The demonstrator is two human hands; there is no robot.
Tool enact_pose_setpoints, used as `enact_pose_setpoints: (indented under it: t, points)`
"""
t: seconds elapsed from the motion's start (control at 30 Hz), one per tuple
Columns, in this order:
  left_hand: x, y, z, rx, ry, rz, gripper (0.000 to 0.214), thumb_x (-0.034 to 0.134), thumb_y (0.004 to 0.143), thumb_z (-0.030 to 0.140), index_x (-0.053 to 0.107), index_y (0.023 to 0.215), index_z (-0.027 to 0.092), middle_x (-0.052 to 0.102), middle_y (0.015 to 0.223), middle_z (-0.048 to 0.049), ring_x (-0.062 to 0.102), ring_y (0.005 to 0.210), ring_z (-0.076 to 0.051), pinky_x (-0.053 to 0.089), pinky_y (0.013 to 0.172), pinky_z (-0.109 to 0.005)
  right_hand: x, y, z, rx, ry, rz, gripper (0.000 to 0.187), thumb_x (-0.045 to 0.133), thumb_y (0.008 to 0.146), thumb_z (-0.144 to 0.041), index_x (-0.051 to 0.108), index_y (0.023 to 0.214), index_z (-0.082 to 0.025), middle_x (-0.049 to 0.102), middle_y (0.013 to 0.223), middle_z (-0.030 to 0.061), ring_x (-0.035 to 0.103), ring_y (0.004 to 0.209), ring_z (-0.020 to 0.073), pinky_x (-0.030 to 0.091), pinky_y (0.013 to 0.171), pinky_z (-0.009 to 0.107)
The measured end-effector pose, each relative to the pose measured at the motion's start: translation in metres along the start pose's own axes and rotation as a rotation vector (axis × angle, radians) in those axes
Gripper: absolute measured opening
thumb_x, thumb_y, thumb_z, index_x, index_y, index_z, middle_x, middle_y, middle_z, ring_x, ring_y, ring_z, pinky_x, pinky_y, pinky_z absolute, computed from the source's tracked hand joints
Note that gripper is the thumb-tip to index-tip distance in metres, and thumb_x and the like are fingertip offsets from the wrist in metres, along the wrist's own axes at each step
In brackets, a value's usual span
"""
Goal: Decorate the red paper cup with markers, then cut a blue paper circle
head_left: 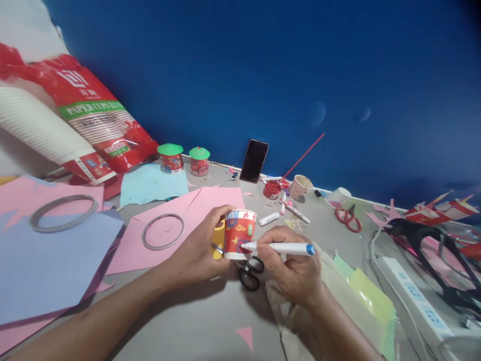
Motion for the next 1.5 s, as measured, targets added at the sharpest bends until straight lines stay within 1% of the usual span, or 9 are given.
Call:
enact_pose_setpoints:
  t: [0.2,0.43,0.63,0.77,0.97,1.1,1.23,1.4,1.5]
  points:
    - [0.0,0.002,0.004,-0.027,-0.005,-0.015,0.074,0.076,0.074,0.027,0.052,0.144,0.024,0.07,0.142,-0.0113,0.072,0.132,-0.036,0.064,0.108,-0.046,0.001,0.0,-0.001,0.038,0.019,-0.011,0.017,0.067,0.097,-0.014,0.073,0.083,-0.022,0.076,0.066,-0.0018,0.069,0.05,0.0125,0.054,0.051,0.02]
    - [-0.001,0.002,0.002,-0.001,0.015,0.005,0.074,0.074,0.074,0.024,0.052,0.144,0.024,0.069,0.146,-0.0129,0.07,0.136,-0.036,0.061,0.112,-0.048,-0.004,0.001,0.0,0.074,0.031,-0.001,0.02,0.065,0.097,-0.013,0.07,0.08,-0.023,0.077,0.067,-0.0016,0.071,0.052,0.0133,0.056,0.052,0.021]
    - [-0.001,0.001,-0.003,0.019,0.022,0.009,0.076,0.075,0.075,0.023,0.052,0.147,0.026,0.069,0.147,-0.011,0.07,0.136,-0.035,0.061,0.112,-0.046,-0.006,0.001,0.001,0.075,0.034,0.017,0.019,0.067,0.096,-0.014,0.071,0.08,-0.023,0.076,0.066,-0.0015,0.071,0.052,0.0135,0.056,0.053,0.021]
    - [-0.001,0.001,0.0,-0.006,0.025,-0.009,0.075,0.077,0.076,0.026,0.052,0.146,0.025,0.07,0.146,-0.012,0.07,0.135,-0.036,0.061,0.112,-0.047,-0.003,0.0,0.0,0.074,0.05,0.007,0.018,0.067,0.097,-0.015,0.072,0.081,-0.023,0.077,0.068,-0.0013,0.071,0.053,0.0135,0.057,0.053,0.022]
    - [-0.001,0.0,-0.004,0.017,0.032,0.003,0.075,0.076,0.077,0.024,0.053,0.148,0.026,0.069,0.148,-0.011,0.069,0.139,-0.037,0.062,0.112,-0.046,-0.004,0.0,0.001,0.098,0.007,-0.02,0.02,0.067,0.098,-0.019,0.072,0.079,-0.023,0.077,0.067,0.0003,0.069,0.053,0.0144,0.056,0.052,0.023]
    - [0.001,0.0,-0.006,0.029,-0.012,-0.002,0.074,0.078,0.078,0.026,0.053,0.147,0.027,0.068,0.149,-0.0107,0.069,0.14,-0.037,0.062,0.113,-0.045,-0.008,0.001,0.002,0.093,-0.011,0.002,0.021,0.065,0.097,-0.017,0.071,0.077,-0.023,0.076,0.066,0.0,0.07,0.053,0.0143,0.056,0.053,0.023]
    - [0.001,0.0,-0.007,0.011,-0.012,-0.001,0.074,0.08,0.079,0.028,0.053,0.148,0.026,0.069,0.148,-0.0119,0.07,0.138,-0.037,0.061,0.115,-0.048,-0.009,0.002,0.002,0.083,-0.036,0.031,0.022,0.066,0.097,-0.018,0.071,0.076,-0.022,0.076,0.065,0.0,0.07,0.052,0.0141,0.054,0.051,0.022]
    - [0.0,0.0,-0.006,0.03,-0.008,0.001,0.073,0.08,0.078,0.027,0.055,0.147,0.027,0.069,0.148,-0.0115,0.068,0.14,-0.037,0.062,0.114,-0.047,-0.007,0.002,0.0,0.084,0.039,0.012,0.021,0.066,0.096,-0.014,0.07,0.078,-0.022,0.077,0.066,-0.0013,0.07,0.053,0.0133,0.056,0.053,0.021]
    - [-0.001,0.0,-0.006,0.022,-0.016,0.003,0.072,0.08,0.079,0.027,0.055,0.147,0.027,0.068,0.149,-0.011,0.068,0.141,-0.036,0.062,0.114,-0.046,-0.006,0.002,0.001,0.095,0.037,0.008,0.021,0.065,0.096,-0.014,0.069,0.077,-0.023,0.076,0.066,-0.0015,0.07,0.053,0.0133,0.056,0.053,0.022]
Point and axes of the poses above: each hand's wrist, its own y-axis towards the middle knuckle, its own x-axis out of the palm, z = x × y, the point moved 2 cm from there along y, towards the middle knuckle
